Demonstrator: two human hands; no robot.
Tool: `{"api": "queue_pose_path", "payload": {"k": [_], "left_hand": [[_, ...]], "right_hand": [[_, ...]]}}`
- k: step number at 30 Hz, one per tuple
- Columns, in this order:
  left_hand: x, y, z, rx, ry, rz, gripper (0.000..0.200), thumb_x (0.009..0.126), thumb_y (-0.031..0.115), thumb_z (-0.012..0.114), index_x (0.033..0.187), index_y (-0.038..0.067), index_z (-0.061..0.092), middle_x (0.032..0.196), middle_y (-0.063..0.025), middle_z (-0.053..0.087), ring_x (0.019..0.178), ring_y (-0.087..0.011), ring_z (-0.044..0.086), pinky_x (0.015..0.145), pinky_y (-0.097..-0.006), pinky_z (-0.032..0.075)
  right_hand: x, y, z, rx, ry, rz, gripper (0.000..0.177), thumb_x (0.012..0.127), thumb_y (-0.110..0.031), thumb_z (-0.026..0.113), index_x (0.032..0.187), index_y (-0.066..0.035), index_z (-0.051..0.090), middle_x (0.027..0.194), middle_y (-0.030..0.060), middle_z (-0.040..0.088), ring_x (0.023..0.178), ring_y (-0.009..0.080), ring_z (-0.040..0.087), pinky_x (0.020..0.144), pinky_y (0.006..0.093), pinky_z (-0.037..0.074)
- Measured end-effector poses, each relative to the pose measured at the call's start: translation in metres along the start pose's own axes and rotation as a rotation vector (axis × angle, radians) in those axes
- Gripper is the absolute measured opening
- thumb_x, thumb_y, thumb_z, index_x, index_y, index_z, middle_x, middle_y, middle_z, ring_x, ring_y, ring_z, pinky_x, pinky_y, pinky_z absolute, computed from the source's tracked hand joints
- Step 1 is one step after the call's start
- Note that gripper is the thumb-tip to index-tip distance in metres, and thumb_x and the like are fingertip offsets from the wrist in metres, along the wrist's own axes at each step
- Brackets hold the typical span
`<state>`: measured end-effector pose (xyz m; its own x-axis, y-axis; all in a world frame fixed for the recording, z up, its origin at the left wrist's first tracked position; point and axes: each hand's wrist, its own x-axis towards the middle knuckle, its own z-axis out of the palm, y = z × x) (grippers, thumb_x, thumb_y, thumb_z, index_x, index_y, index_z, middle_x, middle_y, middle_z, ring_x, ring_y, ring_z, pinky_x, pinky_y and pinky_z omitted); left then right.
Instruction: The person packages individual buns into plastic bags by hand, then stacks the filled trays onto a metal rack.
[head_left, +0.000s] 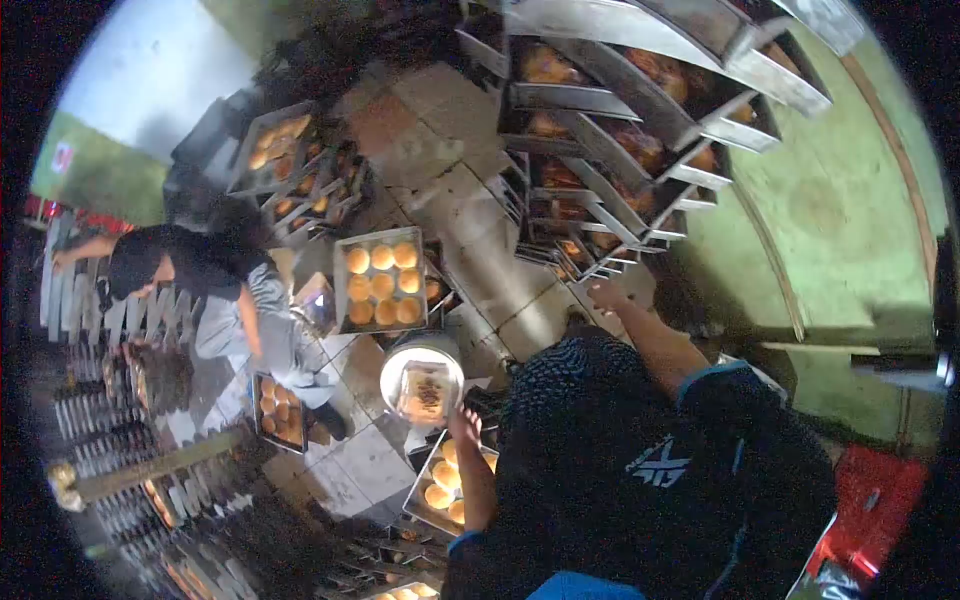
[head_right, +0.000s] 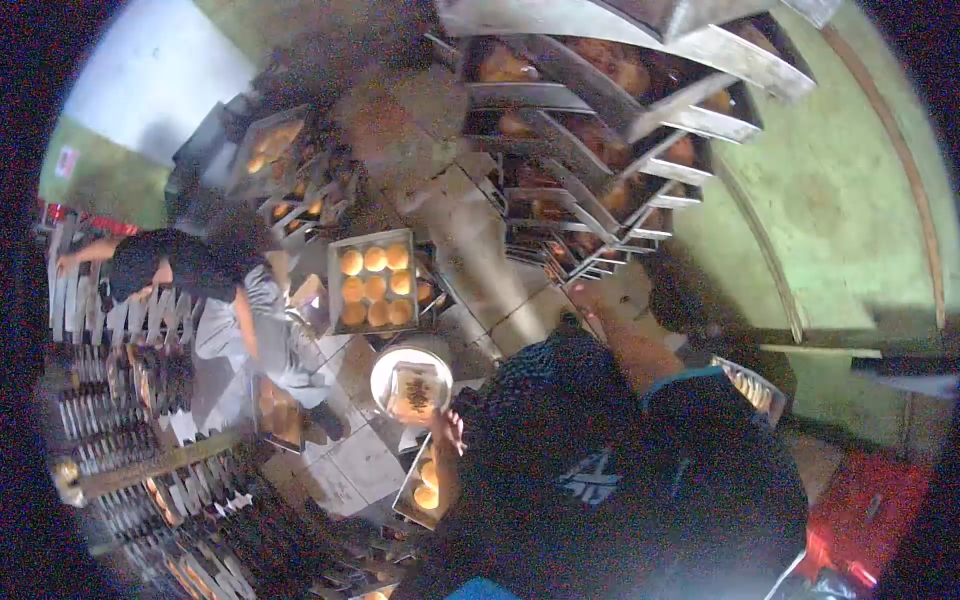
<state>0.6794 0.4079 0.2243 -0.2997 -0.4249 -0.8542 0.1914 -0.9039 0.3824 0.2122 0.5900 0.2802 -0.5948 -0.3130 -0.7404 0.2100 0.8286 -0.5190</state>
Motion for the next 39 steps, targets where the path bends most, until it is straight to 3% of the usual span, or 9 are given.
{"api": "queue_pose_path", "payload": {"k": [2, 13, 15, 20, 21, 23, 26, 35, 39], "left_hand": [[0.015, 0.022, 0.045, 0.277, -0.008, -0.047, 0.028, 0.096, 0.038, 0.049, 0.11, 0.015, 0.055, 0.081, 0.0017, 0.05, 0.061, -0.0105, 0.047, 0.052, -0.0214, 0.037], [-0.026, 0.058, 0.354, 0.838, -0.65, 0.332, 0.052, 0.091, 0.042, 0.06, 0.126, 0.004, 0.052, 0.11, -0.0079, 0.061, 0.095, -0.0198, 0.058, 0.082, -0.0335, 0.047], [-0.067, 0.035, 0.411, 0.759, -0.636, 0.252, 0.058, 0.092, 0.041, 0.059, 0.137, 0.005, 0.045, 0.12, -0.0107, 0.058, 0.111, -0.0245, 0.056, 0.093, -0.0359, 0.045], [0.028, -0.098, 0.445, 0.748, -0.524, 0.819, 0.06, 0.1, 0.043, 0.044, 0.149, 0.011, 0.03, 0.131, -0.0095, 0.051, 0.114, -0.0247, 0.052, 0.096, -0.0365, 0.042], [-0.003, -0.102, 0.481, 0.919, -0.335, 0.637, 0.058, 0.103, 0.041, 0.034, 0.15, 0.008, 0.024, 0.134, -0.0119, 0.05, 0.115, -0.0236, 0.052, 0.096, -0.0357, 0.041], [0.036, -0.133, 0.481, 0.373, -0.58, 0.59, 0.069, 0.098, 0.059, 0.033, 0.149, 0.014, 0.023, 0.141, -0.0049, 0.044, 0.132, -0.0229, 0.04, 0.104, -0.0427, 0.037], [-0.062, -0.136, 0.529, 0.327, -0.312, 0.555, 0.044, 0.105, 0.028, 0.03, 0.142, 0.004, 0.034, 0.121, -0.0124, 0.053, 0.107, -0.0229, 0.055, 0.093, -0.0378, 0.044], [-0.073, -0.17, 0.527, 0.02, -0.28, 0.37, 0.081, 0.088, 0.065, 0.049, 0.144, 0.009, 0.031, 0.141, -0.0119, 0.039, 0.126, -0.0282, 0.041, 0.106, -0.0428, 0.034], [-0.119, -0.16, 0.57, 0.09, -0.302, 0.837, 0.084, 0.086, 0.054, 0.063, 0.139, 0.0, 0.028, 0.136, -0.0153, 0.034, 0.125, -0.0277, 0.037, 0.105, -0.0387, 0.03]], "right_hand": [[-0.004, 0.032, -0.026, 0.584, 0.005, 0.171, 0.025, 0.088, -0.029, 0.052, 0.101, -0.012, 0.064, 0.081, 0.01, 0.065, 0.064, 0.0197, 0.063, 0.055, 0.0381, 0.053], [-0.03, 0.074, -0.258, 1.188, 0.796, -0.09, 0.016, 0.088, -0.021, 0.058, 0.094, -0.006, 0.059, 0.078, 0.0058, 0.058, 0.071, 0.0196, 0.059, 0.059, 0.0379, 0.051], [0.0, 0.069, -0.311, 1.295, 0.67, -0.239, 0.027, 0.089, -0.027, 0.058, 0.102, -0.004, 0.058, 0.084, 0.011, 0.059, 0.077, 0.0217, 0.059, 0.06, 0.0393, 0.048], [0.041, -0.009, -0.422, 1.021, 0.442, -0.41, 0.054, 0.091, -0.044, 0.051, 0.134, -0.012, 0.046, 0.128, 0.012, 0.053, 0.113, 0.0303, 0.052, 0.086, 0.047, 0.045], [0.052, -0.018, -0.439, 0.97, 0.417, -0.471, 0.055, 0.09, -0.045, 0.051, 0.134, -0.012, 0.045, 0.129, 0.0121, 0.052, 0.114, 0.0308, 0.051, 0.087, 0.0481, 0.044], [0.07, -0.042, -0.48, 0.919, 0.336, -0.538, 0.058, 0.09, -0.048, 0.05, 0.135, -0.013, 0.045, 0.13, 0.0124, 0.051, 0.115, 0.0319, 0.05, 0.088, 0.0503, 0.042], [0.096, -0.064, -0.531, 0.857, 0.163, -0.567, 0.062, 0.088, -0.051, 0.049, 0.137, -0.013, 0.043, 0.132, 0.0127, 0.049, 0.118, 0.0335, 0.048, 0.089, 0.0537, 0.039], [0.108, -0.089, -0.544, 0.706, -0.272, -0.588, 0.073, 0.084, -0.06, 0.047, 0.141, -0.015, 0.04, 0.139, 0.0137, 0.044, 0.125, 0.0383, 0.042, 0.092, 0.0638, 0.029], [0.105, -0.092, -0.531, 0.688, -0.377, -0.558, 0.078, 0.083, -0.064, 0.045, 0.142, -0.015, 0.039, 0.143, 0.0142, 0.042, 0.128, 0.0404, 0.039, 0.094, 0.0683, 0.025]]}}
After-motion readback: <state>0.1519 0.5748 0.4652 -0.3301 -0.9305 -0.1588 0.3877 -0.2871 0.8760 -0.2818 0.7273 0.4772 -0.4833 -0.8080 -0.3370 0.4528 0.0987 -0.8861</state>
